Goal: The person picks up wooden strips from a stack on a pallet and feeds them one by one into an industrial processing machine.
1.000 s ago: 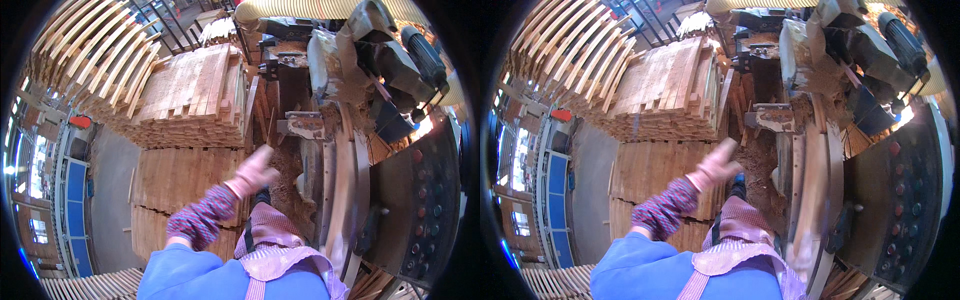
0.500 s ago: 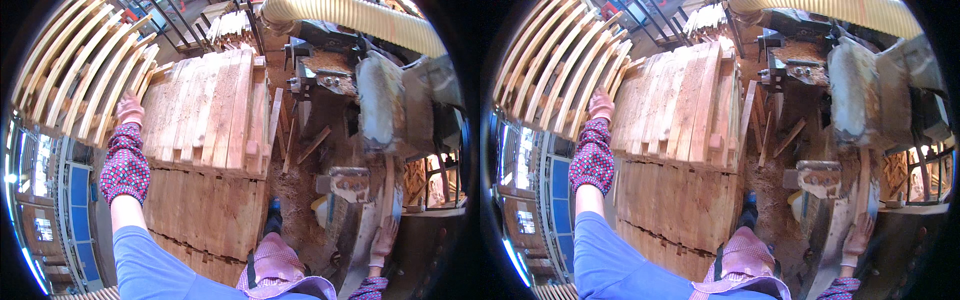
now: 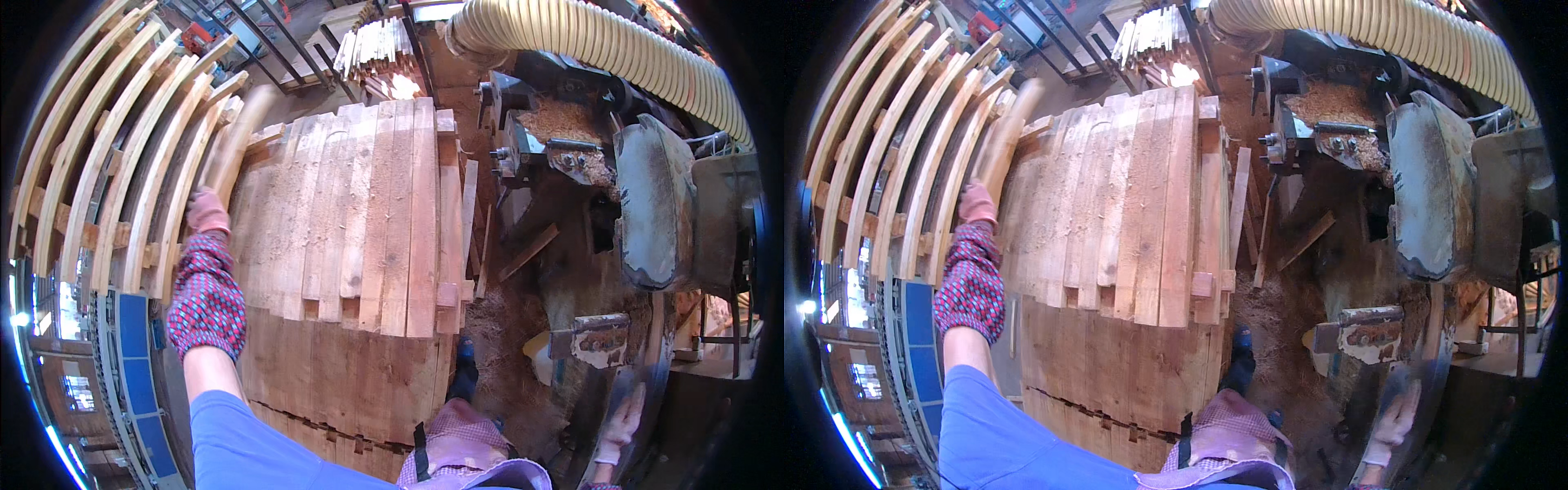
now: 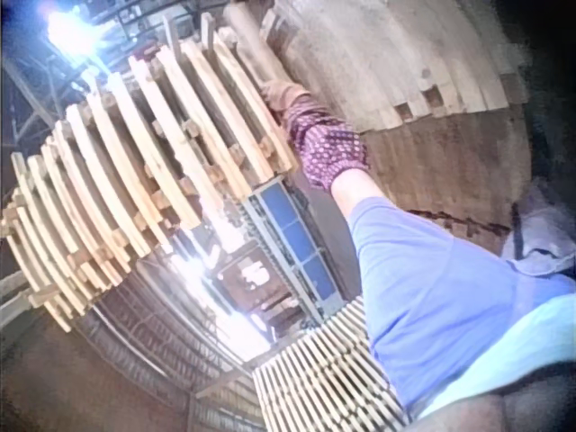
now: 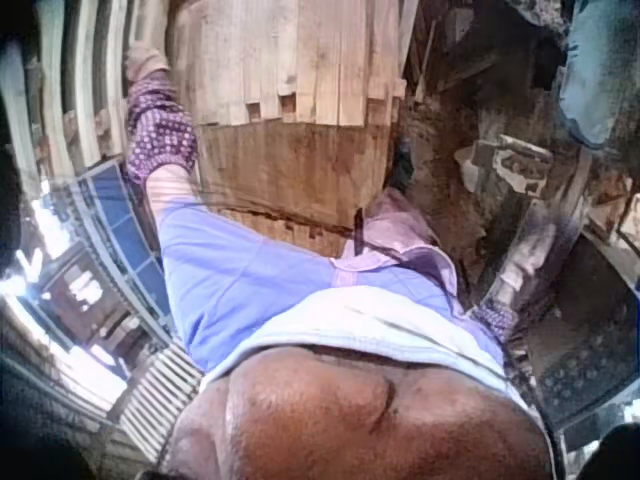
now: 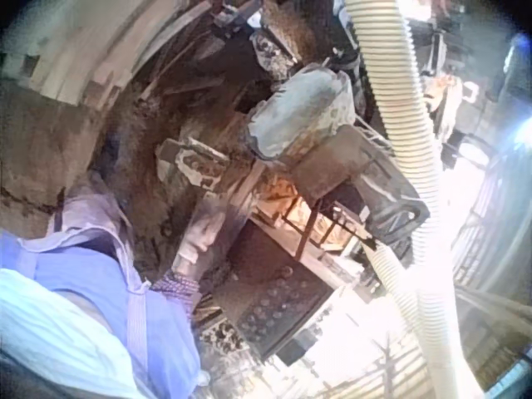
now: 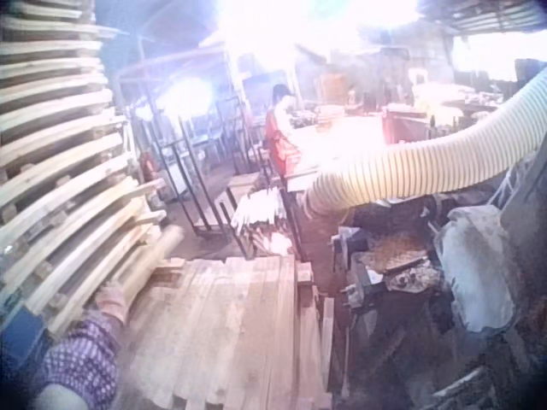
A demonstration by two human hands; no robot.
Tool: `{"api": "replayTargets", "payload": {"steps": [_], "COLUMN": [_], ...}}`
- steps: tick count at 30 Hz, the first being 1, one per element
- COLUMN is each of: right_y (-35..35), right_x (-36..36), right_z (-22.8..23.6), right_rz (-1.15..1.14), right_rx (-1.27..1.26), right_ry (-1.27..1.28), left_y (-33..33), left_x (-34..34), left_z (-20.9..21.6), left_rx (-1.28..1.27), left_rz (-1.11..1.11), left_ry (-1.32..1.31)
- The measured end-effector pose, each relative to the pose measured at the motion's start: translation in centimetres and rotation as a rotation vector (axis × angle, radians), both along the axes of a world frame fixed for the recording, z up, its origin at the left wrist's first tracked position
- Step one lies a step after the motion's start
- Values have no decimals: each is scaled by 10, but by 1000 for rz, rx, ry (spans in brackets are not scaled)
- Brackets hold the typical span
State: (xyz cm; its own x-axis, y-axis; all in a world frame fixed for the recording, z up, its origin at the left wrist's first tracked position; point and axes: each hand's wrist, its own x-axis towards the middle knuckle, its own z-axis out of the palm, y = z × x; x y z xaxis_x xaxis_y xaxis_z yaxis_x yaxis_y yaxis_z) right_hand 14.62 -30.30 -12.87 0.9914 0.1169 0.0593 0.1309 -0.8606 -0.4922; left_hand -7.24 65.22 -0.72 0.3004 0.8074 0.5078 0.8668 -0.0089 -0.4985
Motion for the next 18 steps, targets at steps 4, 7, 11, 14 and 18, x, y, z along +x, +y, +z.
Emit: {"api": "replayTargets", "payload": {"steps": [4, 7, 11, 14, 18], "right_y": [57, 87, 140, 171, 155], "right_x": [-19, -35, -59, -75, -98], "right_z": [24, 9, 66, 95, 138], "right_rz": [51, 217, 444, 476, 703], "right_rx": [147, 369, 533, 801, 534], "right_ry": [55, 128, 512, 745, 539], "left_y": [-117, -249, -351, -475, -654], "left_x": [19, 70, 55, 60, 82], "left_z": [5, 25, 32, 27, -14], "left_rx": [-333, -727, -1223, -1746, -1927], "left_rz": [-446, -298, -515, -391, -628], "left_ry": [58, -117, -759, -1363, -1974]}}
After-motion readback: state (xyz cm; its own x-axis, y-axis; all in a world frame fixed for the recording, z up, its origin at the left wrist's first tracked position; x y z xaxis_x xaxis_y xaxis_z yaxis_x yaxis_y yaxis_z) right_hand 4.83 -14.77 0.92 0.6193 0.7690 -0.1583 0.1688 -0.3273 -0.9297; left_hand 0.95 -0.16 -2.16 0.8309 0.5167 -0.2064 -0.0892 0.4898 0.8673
